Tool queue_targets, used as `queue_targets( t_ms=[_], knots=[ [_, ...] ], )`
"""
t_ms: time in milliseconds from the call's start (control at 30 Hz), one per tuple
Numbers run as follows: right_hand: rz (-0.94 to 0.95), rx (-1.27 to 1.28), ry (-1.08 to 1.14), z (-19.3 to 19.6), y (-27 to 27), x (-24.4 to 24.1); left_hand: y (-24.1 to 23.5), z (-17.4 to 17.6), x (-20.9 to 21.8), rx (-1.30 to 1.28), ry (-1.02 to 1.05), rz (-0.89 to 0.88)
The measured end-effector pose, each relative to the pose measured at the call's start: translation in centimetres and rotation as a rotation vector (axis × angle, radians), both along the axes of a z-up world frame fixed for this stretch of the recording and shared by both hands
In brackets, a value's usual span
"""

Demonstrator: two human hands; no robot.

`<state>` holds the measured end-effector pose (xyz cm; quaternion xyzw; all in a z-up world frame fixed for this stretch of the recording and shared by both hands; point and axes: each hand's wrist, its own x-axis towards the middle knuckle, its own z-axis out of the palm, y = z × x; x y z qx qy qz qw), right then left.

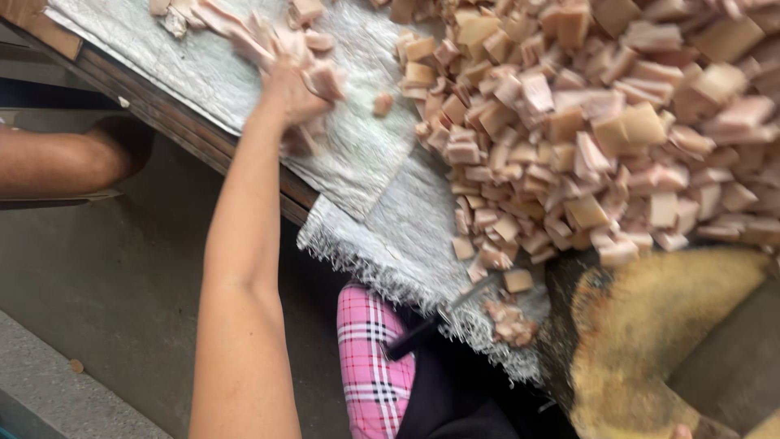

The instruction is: The person sits on the floor and uses a large cleaver to chop strips of pork skin into small cubes on a wooden cutting board. They repeatedly pick up strips, slice them, and push the cut pieces aside.

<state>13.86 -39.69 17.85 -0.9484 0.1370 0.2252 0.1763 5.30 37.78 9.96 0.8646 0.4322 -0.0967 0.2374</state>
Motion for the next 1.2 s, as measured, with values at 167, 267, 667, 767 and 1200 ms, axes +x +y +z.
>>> queue_targets(
  t_ms=[167,267,667,767,1200],
  knots=[
    [0.073,0.065,-0.079,1.2,-3.8,-0.1,-15.2,3.9,-0.8,-0.275,-0.275,-0.113],
    [0.067,0.057,-0.094,4.5,-6.1,-1.9,-25.9,6.4,-0.3,-0.485,-0.347,-0.039],
    [0.252,-0.023,-0.125,6.8,-9.5,-4.8,-35.3,3.8,-2.0,-0.182,-0.35,-0.308],
    [0.254,0.026,-0.137,7.4,-9.0,-4.3,-35.7,8.7,-2.0,-0.221,-0.542,-0.072],
    [0.212,0.16,-0.155,7.1,-9.6,-4.1,-50.9,21.3,3.1,-0.465,-0.653,-0.731]
  ],
)
